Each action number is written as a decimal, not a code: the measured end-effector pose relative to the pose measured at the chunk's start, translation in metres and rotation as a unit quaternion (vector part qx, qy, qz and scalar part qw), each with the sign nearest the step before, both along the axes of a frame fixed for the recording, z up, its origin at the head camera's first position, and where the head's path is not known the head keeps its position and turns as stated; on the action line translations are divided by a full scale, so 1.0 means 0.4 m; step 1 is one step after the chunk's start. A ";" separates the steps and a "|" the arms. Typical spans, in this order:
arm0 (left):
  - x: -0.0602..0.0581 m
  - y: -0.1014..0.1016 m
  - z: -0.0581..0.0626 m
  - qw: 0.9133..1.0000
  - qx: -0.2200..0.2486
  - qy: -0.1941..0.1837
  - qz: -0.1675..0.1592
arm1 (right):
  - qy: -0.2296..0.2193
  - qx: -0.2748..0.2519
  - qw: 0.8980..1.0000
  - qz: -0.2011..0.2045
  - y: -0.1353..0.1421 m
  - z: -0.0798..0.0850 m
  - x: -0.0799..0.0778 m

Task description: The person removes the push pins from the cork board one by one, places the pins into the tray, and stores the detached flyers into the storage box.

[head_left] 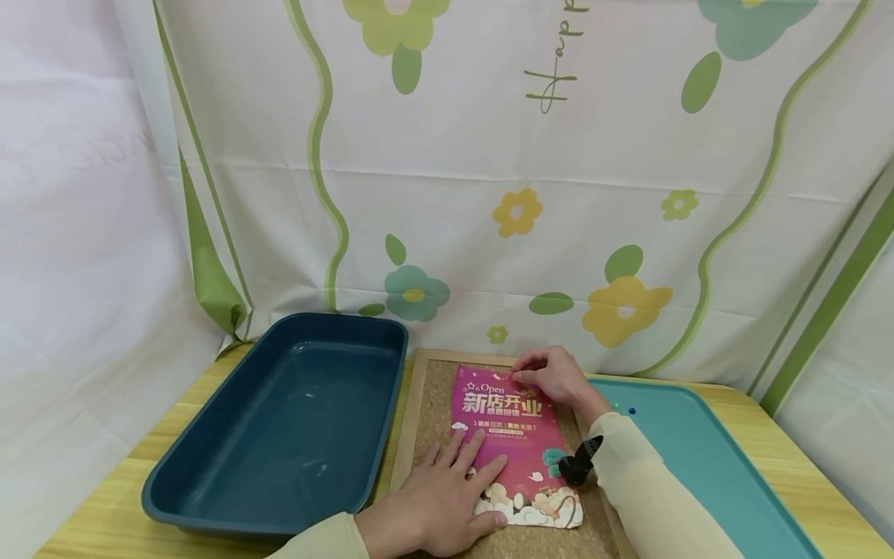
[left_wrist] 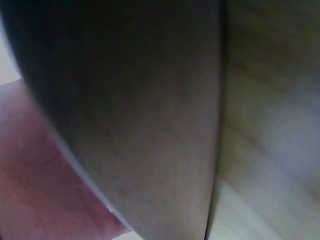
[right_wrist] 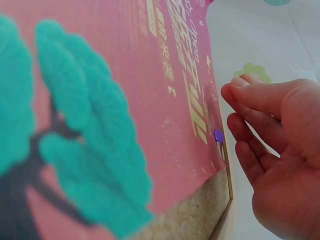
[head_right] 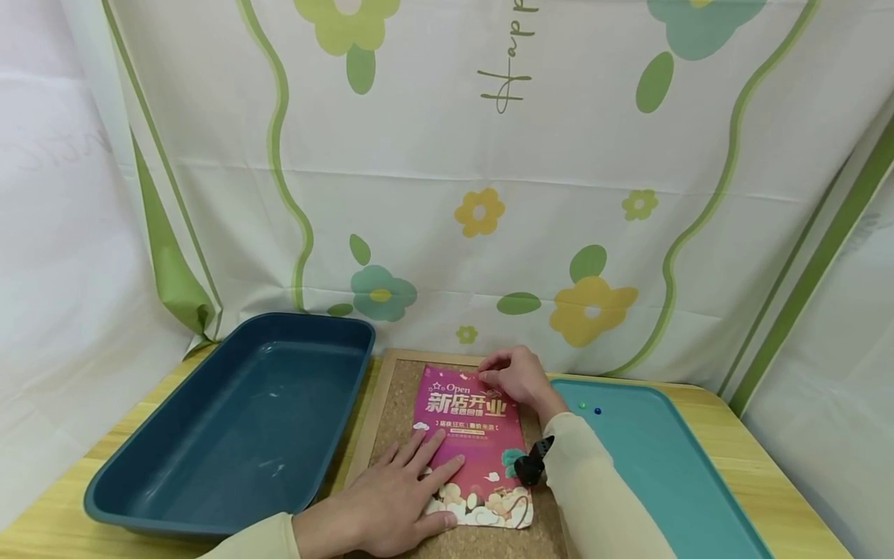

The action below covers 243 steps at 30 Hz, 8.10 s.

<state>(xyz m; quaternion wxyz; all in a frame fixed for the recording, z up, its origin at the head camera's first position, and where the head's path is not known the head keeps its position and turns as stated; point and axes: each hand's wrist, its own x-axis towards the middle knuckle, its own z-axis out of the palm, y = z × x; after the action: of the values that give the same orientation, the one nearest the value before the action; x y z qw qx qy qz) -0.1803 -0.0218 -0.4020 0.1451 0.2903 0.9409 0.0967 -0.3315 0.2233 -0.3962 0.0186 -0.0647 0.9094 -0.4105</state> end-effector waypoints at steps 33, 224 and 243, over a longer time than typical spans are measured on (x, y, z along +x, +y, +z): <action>0.008 -0.001 -0.001 1.000 0.003 -0.003 0.003 | 0.059 0.024 0.998 -0.025 0.139 0.041 0.045; 0.004 0.003 0.009 1.000 -0.004 -0.003 0.007 | -0.023 0.044 0.997 -0.054 0.040 -0.011 0.024; 0.006 0.004 0.010 1.000 -0.007 0.003 0.007 | -0.030 0.044 0.997 -0.057 0.040 -0.013 0.023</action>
<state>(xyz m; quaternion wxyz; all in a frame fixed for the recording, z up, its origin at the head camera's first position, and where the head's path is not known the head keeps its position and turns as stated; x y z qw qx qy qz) -0.1779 -0.0203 -0.3981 0.1434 0.2829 0.9441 0.0905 -0.3224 0.2395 -0.4014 0.0250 0.0002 0.9278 -0.3722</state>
